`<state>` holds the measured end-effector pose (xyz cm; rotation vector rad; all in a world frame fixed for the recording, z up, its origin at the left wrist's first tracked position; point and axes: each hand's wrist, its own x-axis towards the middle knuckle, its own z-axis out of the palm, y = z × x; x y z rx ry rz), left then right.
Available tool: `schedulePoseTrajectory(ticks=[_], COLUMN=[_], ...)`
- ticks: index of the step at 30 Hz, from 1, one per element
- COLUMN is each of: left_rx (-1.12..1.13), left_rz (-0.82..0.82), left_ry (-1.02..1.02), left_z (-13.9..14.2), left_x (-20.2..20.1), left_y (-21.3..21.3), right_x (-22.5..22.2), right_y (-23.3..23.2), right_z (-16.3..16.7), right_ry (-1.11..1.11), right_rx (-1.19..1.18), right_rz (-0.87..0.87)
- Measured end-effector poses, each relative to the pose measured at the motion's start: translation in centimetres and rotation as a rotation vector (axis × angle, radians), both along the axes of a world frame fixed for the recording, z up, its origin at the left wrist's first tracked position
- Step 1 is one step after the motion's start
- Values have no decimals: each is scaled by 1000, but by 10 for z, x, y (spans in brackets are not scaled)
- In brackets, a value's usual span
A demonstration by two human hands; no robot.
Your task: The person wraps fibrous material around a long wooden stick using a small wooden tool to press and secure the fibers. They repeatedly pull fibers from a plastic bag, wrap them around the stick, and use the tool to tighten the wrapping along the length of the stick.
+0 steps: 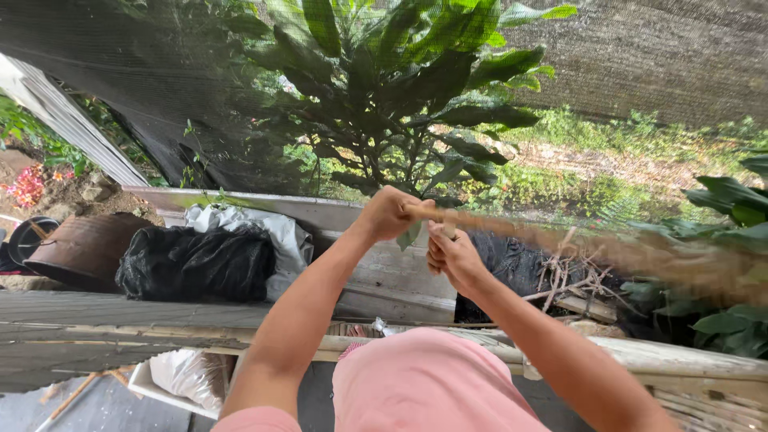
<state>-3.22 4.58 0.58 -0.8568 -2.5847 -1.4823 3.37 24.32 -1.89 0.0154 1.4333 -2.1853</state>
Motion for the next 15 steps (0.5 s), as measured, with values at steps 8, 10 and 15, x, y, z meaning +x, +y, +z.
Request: schedulePoseTrajectory(ticks=[8, 10, 15], left_rx=[72, 71, 226], left_rz=[308, 348, 338], left_ry=[-226, -253, -274], left_z=[-36, -32, -4], left_x=[-9, -8, -10], left_y=[20, 29, 62], right_x=[-10, -13, -47], right_y=[-5, 6, 25], right_z=[8, 13, 28], right_ry=[230, 178, -24], right_rx=[385, 368, 198], right_rz=[-179, -223, -518])
